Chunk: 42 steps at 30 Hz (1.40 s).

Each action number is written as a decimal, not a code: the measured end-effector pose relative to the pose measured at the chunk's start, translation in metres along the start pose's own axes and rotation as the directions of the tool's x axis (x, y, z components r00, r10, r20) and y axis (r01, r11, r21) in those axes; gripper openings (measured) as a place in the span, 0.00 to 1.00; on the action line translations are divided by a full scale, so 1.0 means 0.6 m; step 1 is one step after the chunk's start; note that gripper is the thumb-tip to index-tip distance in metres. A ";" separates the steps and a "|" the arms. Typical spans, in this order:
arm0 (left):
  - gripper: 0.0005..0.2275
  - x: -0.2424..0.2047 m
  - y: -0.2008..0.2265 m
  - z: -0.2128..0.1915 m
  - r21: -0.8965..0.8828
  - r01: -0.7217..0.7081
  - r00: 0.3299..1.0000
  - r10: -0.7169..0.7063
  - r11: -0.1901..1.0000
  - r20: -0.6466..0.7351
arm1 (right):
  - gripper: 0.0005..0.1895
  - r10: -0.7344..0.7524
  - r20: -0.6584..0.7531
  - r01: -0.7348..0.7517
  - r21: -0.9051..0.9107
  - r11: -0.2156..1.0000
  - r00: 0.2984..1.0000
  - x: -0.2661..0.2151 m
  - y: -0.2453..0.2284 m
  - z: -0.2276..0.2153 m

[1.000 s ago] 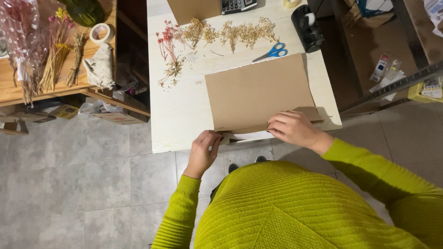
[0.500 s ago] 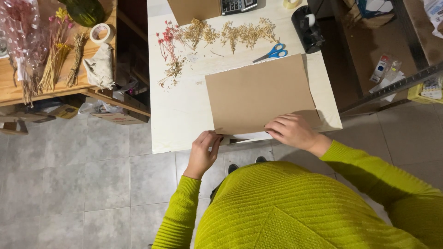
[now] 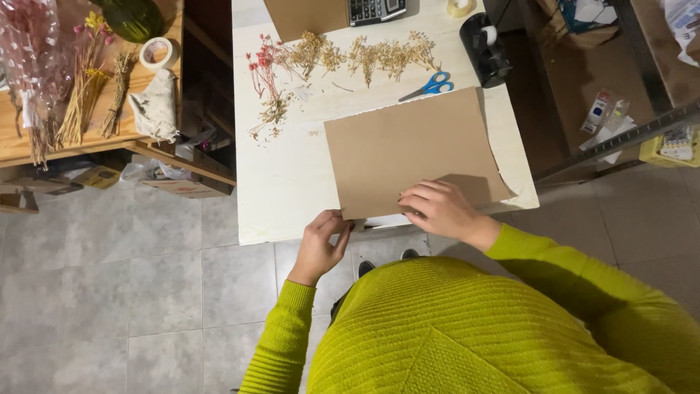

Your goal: The person wraps dried flowers in brown paper, secures the paper with tape, and uses shears to trim the paper.

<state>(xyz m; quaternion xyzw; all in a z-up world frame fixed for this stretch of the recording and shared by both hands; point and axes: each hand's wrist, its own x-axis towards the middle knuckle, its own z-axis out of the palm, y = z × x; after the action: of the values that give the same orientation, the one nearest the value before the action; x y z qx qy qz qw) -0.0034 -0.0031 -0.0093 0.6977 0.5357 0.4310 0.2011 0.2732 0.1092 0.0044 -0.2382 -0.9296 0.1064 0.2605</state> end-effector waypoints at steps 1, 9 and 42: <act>0.04 0.000 0.002 -0.001 0.000 -0.001 1.000 0.001 1.000 0.001 | 0.11 0.001 -0.001 -0.001 0.000 1.000 1.000 0.008 -0.006 0.004; 0.05 0.004 0.012 -0.005 -0.027 -0.051 0.998 0.052 0.998 0.036 | 0.08 -0.058 -0.069 0.062 0.049 0.997 0.996 0.083 -0.049 0.014; 0.27 0.214 -0.140 0.126 0.545 0.089 0.996 -0.058 0.834 -0.072 | 0.08 0.304 -0.246 -0.366 -0.271 0.890 0.920 0.419 0.369 -0.088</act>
<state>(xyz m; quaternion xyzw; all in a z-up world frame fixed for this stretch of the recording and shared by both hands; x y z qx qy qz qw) 0.0171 0.1582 -0.0637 0.6933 0.6681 0.2702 -0.0044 0.1984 0.4298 0.0864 -0.4430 -0.8488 -0.0221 0.2878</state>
